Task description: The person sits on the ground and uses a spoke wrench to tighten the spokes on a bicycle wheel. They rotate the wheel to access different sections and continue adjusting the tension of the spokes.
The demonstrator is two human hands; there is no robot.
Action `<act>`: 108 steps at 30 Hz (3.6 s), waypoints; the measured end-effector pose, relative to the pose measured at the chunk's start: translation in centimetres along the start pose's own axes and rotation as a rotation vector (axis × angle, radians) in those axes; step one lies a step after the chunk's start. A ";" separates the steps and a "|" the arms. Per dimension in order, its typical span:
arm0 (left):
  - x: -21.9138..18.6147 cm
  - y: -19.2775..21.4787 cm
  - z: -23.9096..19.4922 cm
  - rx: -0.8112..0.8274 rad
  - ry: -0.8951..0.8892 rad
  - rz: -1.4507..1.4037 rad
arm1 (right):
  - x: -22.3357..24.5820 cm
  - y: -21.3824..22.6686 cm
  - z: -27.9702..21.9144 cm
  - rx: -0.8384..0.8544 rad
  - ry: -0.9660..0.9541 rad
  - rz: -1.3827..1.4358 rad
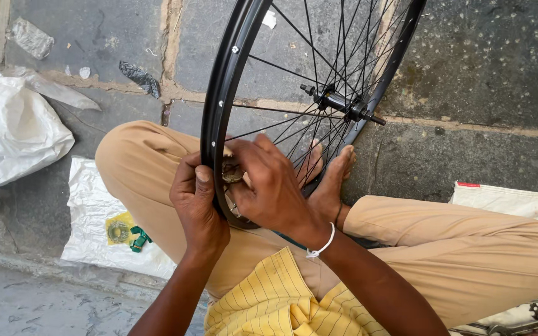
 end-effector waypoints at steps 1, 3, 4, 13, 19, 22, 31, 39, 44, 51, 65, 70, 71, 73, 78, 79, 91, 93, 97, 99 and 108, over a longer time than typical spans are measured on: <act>0.1 0.1 0.0 -0.009 0.006 -0.011 | -0.3 0.5 -0.2 0.025 0.000 0.187; 0.2 0.5 0.4 -0.034 0.015 -0.034 | -0.9 2.0 -0.5 0.082 0.003 0.566; 0.3 0.6 0.5 -0.025 0.006 -0.028 | -1.3 1.8 -0.4 0.046 -0.081 0.546; 0.1 0.6 0.4 -0.006 -0.007 -0.016 | -1.2 1.8 -0.2 0.044 -0.008 0.522; 0.1 -0.1 0.3 0.045 0.027 -0.043 | -0.4 0.8 -0.2 -0.031 0.023 0.311; 0.2 0.4 0.3 0.034 -0.004 -0.052 | -1.3 1.9 -0.4 0.021 -0.059 0.621; 0.5 0.9 0.3 0.044 0.010 -0.065 | -1.8 0.3 -0.3 0.018 -0.249 0.262; 1.3 1.6 0.2 0.052 -0.003 -0.064 | 0.0 2.2 -0.4 -0.010 0.054 0.651; -0.2 -0.1 0.1 0.107 -0.009 -0.001 | -0.4 1.1 -0.5 -0.135 0.095 0.099; -2.2 -1.6 -0.2 0.232 -0.073 0.178 | -1.0 5.3 -4.2 -0.426 0.315 -0.155; -2.3 -3.6 -1.1 0.238 -0.102 0.277 | -29.7 6.9 -15.7 0.103 -0.638 -0.016; -2.0 -4.2 -1.7 0.271 -0.085 0.254 | -28.3 3.7 -15.1 0.292 -0.651 -0.303; -2.0 -4.3 -1.8 0.272 -0.082 0.277 | -27.6 3.8 -15.0 0.280 -0.614 -0.351; -2.1 -4.4 -1.6 0.284 -0.081 0.294 | -27.5 4.3 -15.4 0.325 -0.804 -0.264; -2.2 -4.3 -1.7 0.292 -0.105 0.298 | -30.9 6.4 -16.1 0.006 -0.735 0.112; -2.1 -4.1 -1.8 0.282 -0.095 0.285 | -31.2 7.3 -16.3 -0.032 -0.694 0.025; -2.1 -3.5 -1.7 0.277 -0.110 0.315 | -30.6 5.9 -13.5 0.115 -0.496 -0.284; -2.1 -3.5 -1.5 0.279 -0.099 0.319 | -30.6 6.4 -13.9 0.092 -0.539 -0.236; -2.2 -4.0 -1.3 0.270 -0.081 0.288 | -29.7 7.0 -13.1 0.159 -0.615 -0.200; -2.1 -4.1 -1.2 0.286 -0.083 0.284 | -28.5 7.5 -12.9 0.232 -0.737 -0.162; -1.9 -3.4 -1.2 0.267 -0.086 0.266 | -28.9 6.7 -14.3 0.345 -0.713 -0.215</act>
Point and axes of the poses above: each hand's wrist, its own z-axis towards the middle knuckle, its own y-axis out of the back of the hand, x = y × z, the point moved 4 cm from there along z, towards the middle knuckle, and after that the axes turned 9 degrees about y, right-handed, at the moved point
